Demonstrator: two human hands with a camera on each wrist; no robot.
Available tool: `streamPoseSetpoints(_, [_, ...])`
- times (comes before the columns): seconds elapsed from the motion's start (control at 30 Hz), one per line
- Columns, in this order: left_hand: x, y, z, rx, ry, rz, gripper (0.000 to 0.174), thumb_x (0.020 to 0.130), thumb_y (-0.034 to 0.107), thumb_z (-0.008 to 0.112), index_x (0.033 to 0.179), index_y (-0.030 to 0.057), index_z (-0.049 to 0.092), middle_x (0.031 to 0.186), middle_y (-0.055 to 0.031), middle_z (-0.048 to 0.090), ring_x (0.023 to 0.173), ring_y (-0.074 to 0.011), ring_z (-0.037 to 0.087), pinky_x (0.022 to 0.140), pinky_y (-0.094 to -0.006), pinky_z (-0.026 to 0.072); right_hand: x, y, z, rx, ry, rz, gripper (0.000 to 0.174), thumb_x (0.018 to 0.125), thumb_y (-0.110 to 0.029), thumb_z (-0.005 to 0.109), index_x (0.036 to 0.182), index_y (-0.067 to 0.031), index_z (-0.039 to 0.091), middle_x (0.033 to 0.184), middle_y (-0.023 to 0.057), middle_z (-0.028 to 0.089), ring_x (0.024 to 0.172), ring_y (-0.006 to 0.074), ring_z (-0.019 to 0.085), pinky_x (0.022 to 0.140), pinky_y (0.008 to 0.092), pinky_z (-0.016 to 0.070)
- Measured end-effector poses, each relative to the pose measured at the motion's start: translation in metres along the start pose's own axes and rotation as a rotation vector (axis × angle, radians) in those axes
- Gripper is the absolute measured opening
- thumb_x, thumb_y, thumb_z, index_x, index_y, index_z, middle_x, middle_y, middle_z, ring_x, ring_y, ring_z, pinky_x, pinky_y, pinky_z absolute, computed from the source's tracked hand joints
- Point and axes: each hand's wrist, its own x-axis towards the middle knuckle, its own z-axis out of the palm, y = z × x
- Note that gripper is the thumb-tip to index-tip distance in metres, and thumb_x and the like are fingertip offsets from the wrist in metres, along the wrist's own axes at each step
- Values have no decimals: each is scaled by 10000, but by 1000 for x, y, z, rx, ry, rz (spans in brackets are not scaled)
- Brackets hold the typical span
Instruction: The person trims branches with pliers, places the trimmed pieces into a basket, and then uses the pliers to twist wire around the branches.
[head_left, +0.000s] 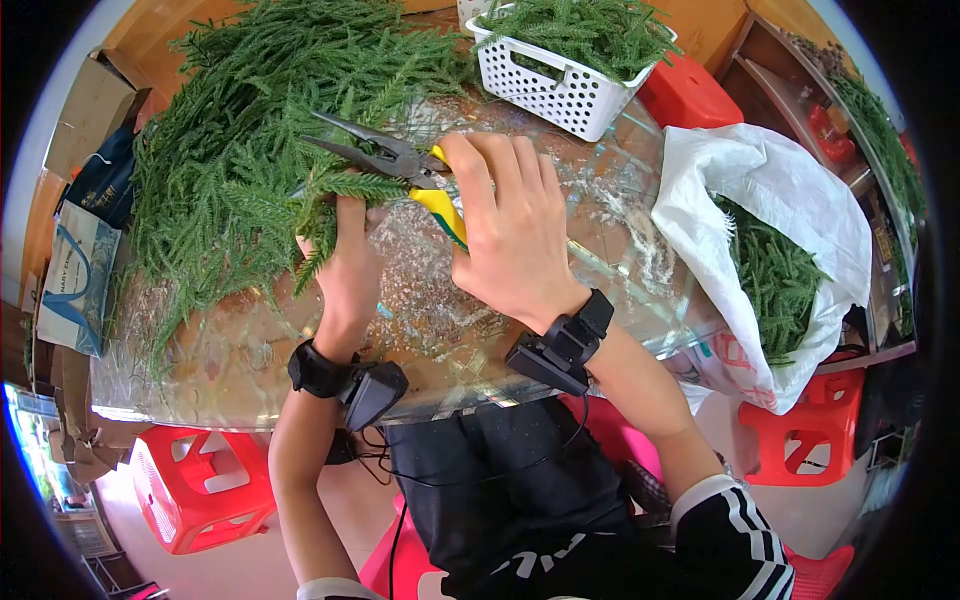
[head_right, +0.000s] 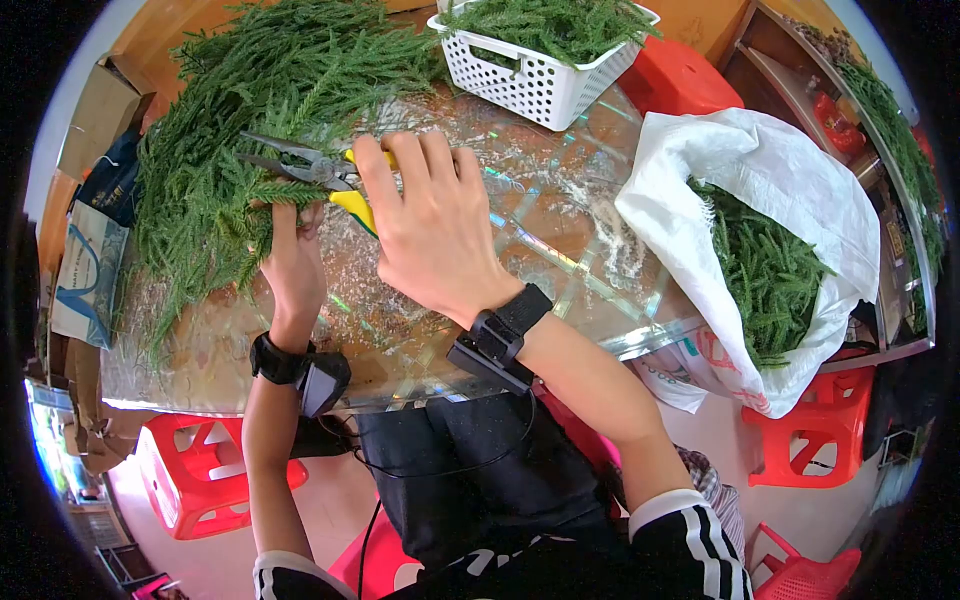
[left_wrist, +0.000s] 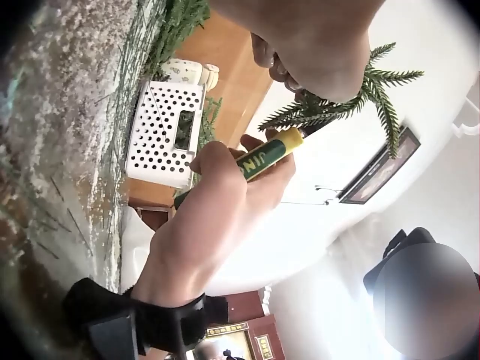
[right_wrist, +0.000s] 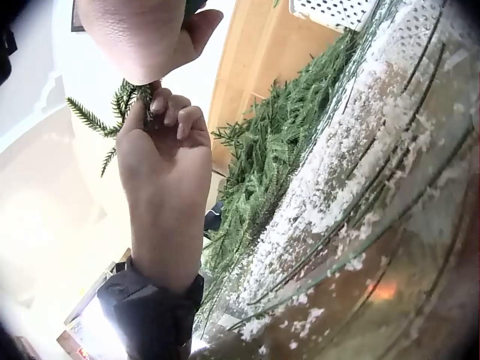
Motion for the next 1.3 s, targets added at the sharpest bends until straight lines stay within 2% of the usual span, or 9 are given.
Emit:
streamPoseSetpoints(0.3, [8, 26, 14, -416, 177, -268, 131, 905, 148, 498, 853, 35, 541, 692, 22, 458, 601, -50, 404, 504, -196, 319, -2, 3, 0, 105, 111, 67, 609, 520, 42, 585, 1106, -36, 438, 966, 124, 476, 852, 320, 476, 705, 380, 393])
streamPoseSetpoints(0.43, [10, 32, 18, -535, 169, -238, 139, 904, 146, 497, 829, 32, 521, 703, 21, 456, 583, -47, 373, 504, -200, 300, -3, 16, 4, 171, 138, 372, 531, 578, 20, 583, 1093, -34, 467, 971, 135, 481, 887, 330, 486, 743, 387, 415])
streamPoseSetpoints(0.53, [8, 33, 20, -500, 171, -228, 121, 899, 136, 503, 873, 18, 504, 714, 18, 454, 587, -52, 367, 518, -202, 307, -11, 28, 6, 11, -368, 492, 475, 627, -35, 605, 1088, -43, 488, 990, 137, 485, 906, 326, 494, 777, 398, 417])
streamPoseSetpoints(0.7, [5, 20, 10, -466, 5, -168, 133, 892, 118, 506, 955, 2, 491, 763, 1, 491, 627, -60, 399, 538, -202, 332, -19, 25, 12, -111, -670, 381, 454, 648, -91, 631, 1081, -62, 499, 1016, 126, 484, 937, 321, 501, 807, 413, 409])
streamPoseSetpoints(0.8, [2, 17, 17, -517, 222, -295, 183, 887, 108, 503, 1024, -11, 479, 823, -23, 526, 659, -68, 425, 553, -201, 353, -24, 27, 13, -131, -611, 297, 416, 675, -125, 640, 1064, -58, 507, 1027, 119, 477, 950, 317, 505, 820, 427, 394])
streamPoseSetpoints(0.97, [2, 13, 10, -391, 60, -208, 191, 885, 104, 493, 1042, -4, 494, 875, -39, 554, 678, -70, 442, 566, -202, 369, -25, 24, 12, -126, -581, 270, 368, 706, -119, 629, 1051, -53, 519, 1052, 115, 470, 937, 320, 518, 796, 421, 410])
streamPoseSetpoints(1.1, [4, 20, 11, -396, 65, -230, 178, 873, 100, 503, 1023, 4, 508, 872, -33, 557, 675, -62, 442, 564, -201, 371, -13, 24, 12, 116, -212, 301, 366, 722, -84, 615, 1074, -49, 522, 1049, 115, 497, 896, 310, 527, 763, 397, 424])
streamPoseSetpoints(1.2, [7, 23, 6, -242, -88, -176, 177, 872, 117, 506, 1012, 7, 516, 853, -19, 552, 680, -62, 448, 574, -210, 382, 4, 21, -12, 349, 457, 29, 396, 696, -35, 610, 1085, -60, 537, 1020, 121, 532, 858, 287, 532, 737, 361, 431])
streamPoseSetpoints(1.3, [9, 30, 15, -66, -109, -199, 179, 841, 79, 529, 1005, 9, 516, 813, -10, 538, 687, -68, 459, 594, -211, 389, 9, 22, -12, 303, 348, -85, 413, 672, -10, 607, 1076, -75, 553, 987, 121, 555, 841, 266, 534, 724, 344, 425])
